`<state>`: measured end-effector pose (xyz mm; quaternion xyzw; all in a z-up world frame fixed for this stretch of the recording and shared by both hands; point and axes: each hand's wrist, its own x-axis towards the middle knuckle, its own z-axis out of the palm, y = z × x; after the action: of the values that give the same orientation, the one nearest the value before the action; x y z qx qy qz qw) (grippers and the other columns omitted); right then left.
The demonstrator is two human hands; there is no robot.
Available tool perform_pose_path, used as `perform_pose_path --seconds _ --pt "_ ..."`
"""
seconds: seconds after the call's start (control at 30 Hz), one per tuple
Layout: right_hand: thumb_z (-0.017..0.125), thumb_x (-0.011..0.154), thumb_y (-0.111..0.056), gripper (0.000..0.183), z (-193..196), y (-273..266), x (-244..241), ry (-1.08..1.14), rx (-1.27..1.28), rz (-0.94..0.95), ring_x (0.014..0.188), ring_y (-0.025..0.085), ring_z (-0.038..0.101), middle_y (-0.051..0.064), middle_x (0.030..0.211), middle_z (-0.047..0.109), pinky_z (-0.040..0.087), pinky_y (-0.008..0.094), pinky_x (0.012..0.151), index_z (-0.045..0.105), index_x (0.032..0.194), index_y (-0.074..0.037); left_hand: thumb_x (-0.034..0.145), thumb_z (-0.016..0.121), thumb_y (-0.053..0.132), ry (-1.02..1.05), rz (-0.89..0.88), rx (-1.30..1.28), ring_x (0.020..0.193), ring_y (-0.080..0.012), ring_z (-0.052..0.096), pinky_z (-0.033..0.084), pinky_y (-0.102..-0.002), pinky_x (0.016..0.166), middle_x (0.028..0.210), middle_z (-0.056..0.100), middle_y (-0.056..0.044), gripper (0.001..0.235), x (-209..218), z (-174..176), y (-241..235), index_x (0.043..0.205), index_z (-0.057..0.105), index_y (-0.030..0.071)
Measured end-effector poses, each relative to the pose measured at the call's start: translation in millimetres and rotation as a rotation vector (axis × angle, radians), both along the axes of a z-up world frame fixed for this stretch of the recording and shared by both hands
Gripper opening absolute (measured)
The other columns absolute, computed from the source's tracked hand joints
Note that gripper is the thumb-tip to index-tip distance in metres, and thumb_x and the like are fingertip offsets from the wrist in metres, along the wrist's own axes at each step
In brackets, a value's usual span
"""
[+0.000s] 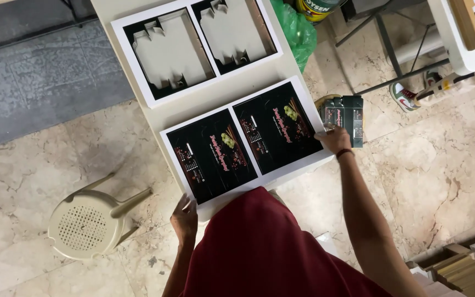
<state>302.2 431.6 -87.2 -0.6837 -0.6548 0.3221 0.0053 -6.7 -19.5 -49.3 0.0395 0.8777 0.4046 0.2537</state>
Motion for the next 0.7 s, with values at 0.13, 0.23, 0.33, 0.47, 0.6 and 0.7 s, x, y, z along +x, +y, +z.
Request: perform_pose_path --seconds 0.13,0.23,0.33,0.47,0.6,0.7 --pt "0.04 0.08 0.035 0.112 44.0 18.5 8.7 -0.455 -0.214 0.947 0.132 0.033 0.058 0.016 0.158 0.042 0.054 0.044 0.107 0.028 0.16 -0.041 0.091 0.067 0.02 -0.126 -0.035 -0.074 0.104 -0.0195 0.075 0.057 -0.033 0.097 0.122 0.075 -0.008 0.047 -9.6 -0.5 -6.3 0.137 0.066 0.01" --pt "0.066 0.083 -0.052 0.073 98.6 -9.9 -17.9 0.123 -0.712 -0.011 0.159 0.033 0.015 0.013 0.165 0.037 0.01 0.061 0.127 0.057 0.146 -0.016 0.092 0.066 0.015 -0.105 0.016 -0.046 0.096 -0.0154 0.075 0.059 -0.031 0.092 0.118 0.076 -0.006 0.045 -8.4 -3.4 -11.4 0.136 0.066 0.009" --pt "0.046 0.1 -0.012 0.053 107.7 -19.3 -15.4 0.382 -0.757 -0.155 0.153 0.041 0.029 0.012 0.168 0.03 0.039 0.06 0.118 0.046 0.153 -0.016 0.094 0.065 0.02 -0.021 -0.062 -0.044 0.102 -0.0221 0.075 0.058 -0.036 0.094 0.133 0.07 -0.006 0.044 -4.6 -16.7 -9.2 0.137 0.065 0.009" --pt "0.07 0.084 -0.013 0.063 95.7 -40.6 -23.4 0.62 -0.728 -0.566 0.134 0.052 0.046 0.02 0.151 0.044 0.049 0.071 0.093 0.048 0.142 -0.003 0.094 0.065 0.028 0.048 -0.087 -0.156 0.107 -0.0213 0.072 0.058 -0.048 0.09 0.134 0.065 -0.006 0.048 9.5 -1.9 0.9 0.141 0.061 0.02" --pt "0.07 0.087 -0.008 0.082 128.3 -52.4 -29.6 0.734 -0.559 -0.357 0.136 0.041 0.054 0.025 0.152 0.051 0.064 0.063 0.07 0.024 0.152 0.01 0.094 0.068 0.03 0.114 0.007 -0.124 0.119 -0.0315 0.065 0.062 -0.039 0.069 0.149 0.054 -0.021 0.061 32.1 4.8 -10.0 0.148 0.053 0.006" --pt "0.078 0.08 -0.014 0.051 193.1 -72.4 -50.9 0.787 -0.525 -0.372 0.109 0.045 0.071 0.025 0.146 0.058 0.065 0.059 0.062 0.054 0.117 0.012 0.093 0.073 0.037 -0.31 0.199 -0.085 0.073 -0.0211 0.077 0.064 -0.035 0.059 0.093 0.082 -0.013 0.037 73.0 45.8 -11.3 0.102 0.081 0.002"
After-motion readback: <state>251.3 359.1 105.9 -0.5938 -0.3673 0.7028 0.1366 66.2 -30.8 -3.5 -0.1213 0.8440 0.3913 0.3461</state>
